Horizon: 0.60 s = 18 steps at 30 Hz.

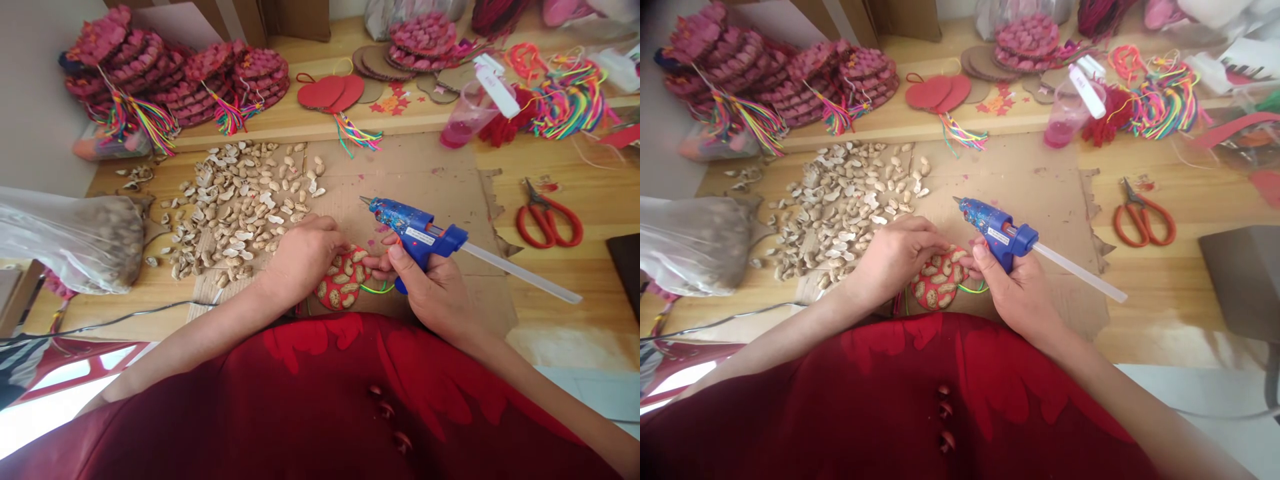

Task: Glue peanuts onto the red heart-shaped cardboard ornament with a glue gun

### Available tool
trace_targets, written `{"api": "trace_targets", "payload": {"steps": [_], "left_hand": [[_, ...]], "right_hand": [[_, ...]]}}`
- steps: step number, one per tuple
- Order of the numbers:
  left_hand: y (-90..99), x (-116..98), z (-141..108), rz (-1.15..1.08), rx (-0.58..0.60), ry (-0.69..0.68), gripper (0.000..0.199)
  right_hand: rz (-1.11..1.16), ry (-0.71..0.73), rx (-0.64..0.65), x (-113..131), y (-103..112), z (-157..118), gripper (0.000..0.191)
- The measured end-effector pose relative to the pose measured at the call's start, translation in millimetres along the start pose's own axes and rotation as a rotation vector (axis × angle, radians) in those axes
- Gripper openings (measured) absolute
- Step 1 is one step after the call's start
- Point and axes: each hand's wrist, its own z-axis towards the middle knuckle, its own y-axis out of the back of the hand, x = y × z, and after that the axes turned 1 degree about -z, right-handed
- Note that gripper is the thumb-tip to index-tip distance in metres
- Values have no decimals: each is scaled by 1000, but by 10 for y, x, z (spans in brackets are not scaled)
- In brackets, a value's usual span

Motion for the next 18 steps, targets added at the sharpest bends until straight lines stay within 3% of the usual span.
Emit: {"api": "trace_targets", "payload": {"steps": [18], "left_hand": [[-7, -12, -18, 67, 22, -23, 25]], "right_hand": [[-11, 22, -8, -22, -2, 13, 26]]}}
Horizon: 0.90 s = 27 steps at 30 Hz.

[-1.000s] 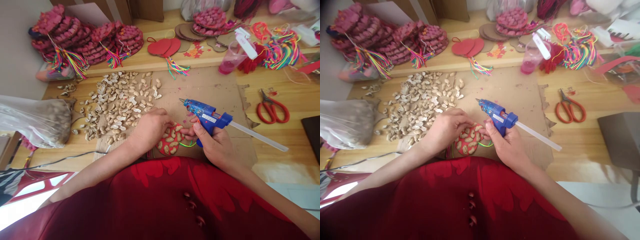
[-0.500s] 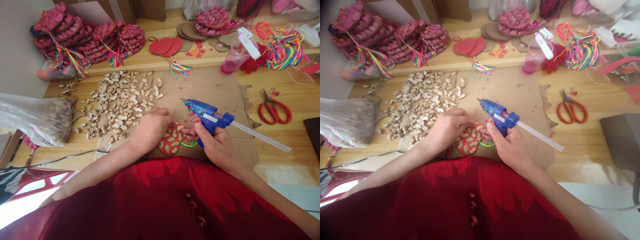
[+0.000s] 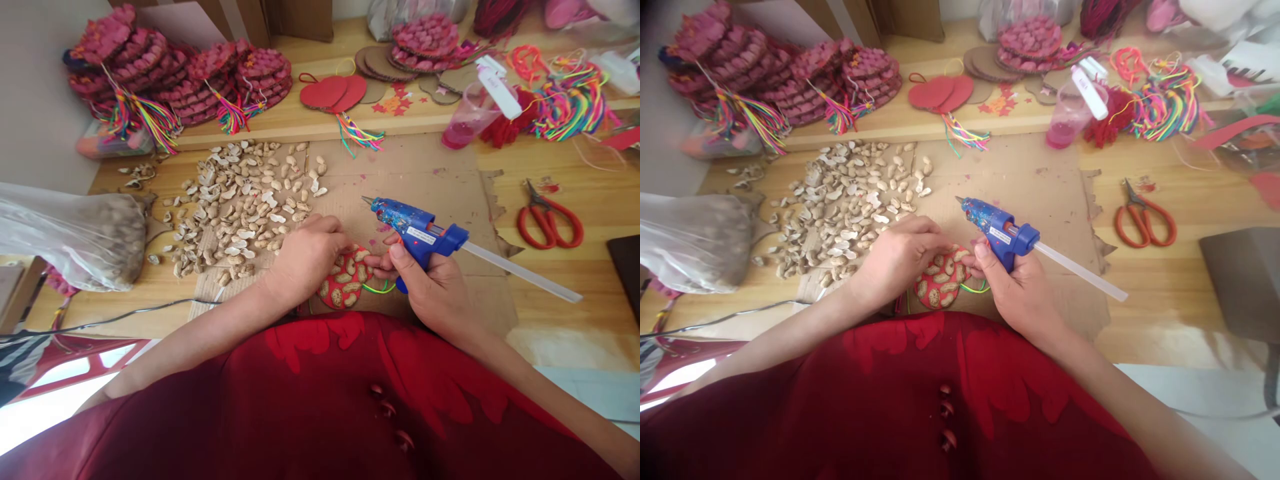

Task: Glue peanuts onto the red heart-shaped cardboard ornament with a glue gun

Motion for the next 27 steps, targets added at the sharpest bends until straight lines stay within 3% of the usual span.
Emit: {"api": "trace_targets", "payload": {"steps": [6, 13, 27], "left_hand": [[-55, 6, -30, -12, -37, -20, 25], [22, 53, -134, -214, -150, 89, 21], [42, 39, -195, -81, -80, 77, 21]], "right_hand": [[-6, 5, 6, 6, 0, -1, 27], [-6, -9, 7, 49, -7, -2, 30], [24, 1, 18, 29, 5, 0, 26]]}}
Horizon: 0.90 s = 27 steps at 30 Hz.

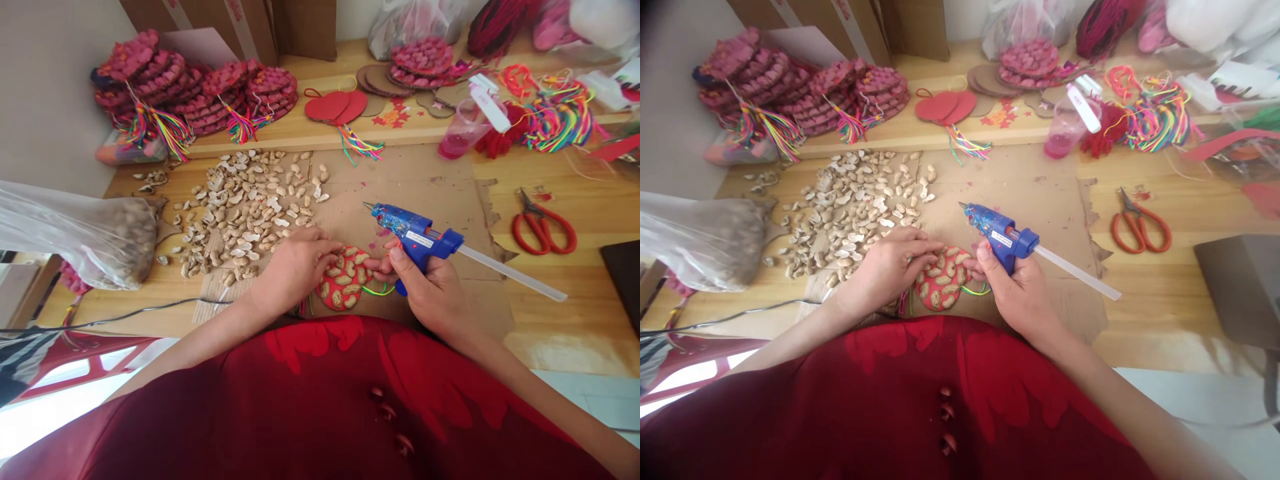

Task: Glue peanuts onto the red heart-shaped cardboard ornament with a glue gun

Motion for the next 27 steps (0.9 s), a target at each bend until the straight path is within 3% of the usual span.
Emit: {"api": "trace_targets", "payload": {"steps": [11, 27], "left_hand": [[11, 4, 43, -48, -20, 42, 19], [-1, -58, 113, 122, 84, 44, 25]], "right_hand": [[3, -17, 2, -19, 7, -7, 27], [-3, -25, -6, -22, 8, -21, 29]]}}
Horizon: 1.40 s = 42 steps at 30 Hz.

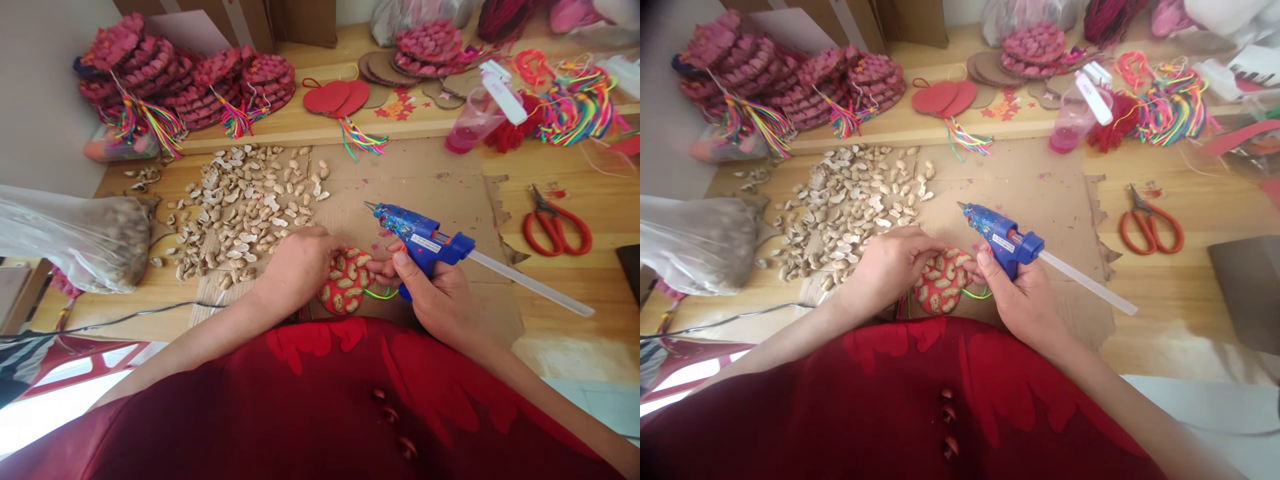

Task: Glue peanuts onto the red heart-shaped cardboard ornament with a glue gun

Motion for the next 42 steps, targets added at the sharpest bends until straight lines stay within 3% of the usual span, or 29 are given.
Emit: {"api": "trace_targets", "payload": {"steps": [14, 19, 23, 29, 42], "left_hand": [[-23, -15, 0, 27, 26, -12, 28], [-21, 40, -111, -122, -115, -12, 41], [-50, 31, -269, -115, -169, -102, 44], [-80, -43, -328, 36, -96, -213, 37], [-35, -103, -272, 120, 59, -186, 33]], "right_hand": [[3, 6, 7, 14, -9, 4, 24], [5, 4, 1, 17, -10, 10, 24], [5, 12, 13, 1, 1, 12, 24], [6, 47, 4, -18, -2, 20, 25], [14, 32, -4, -33, 2, 36, 29]]}}
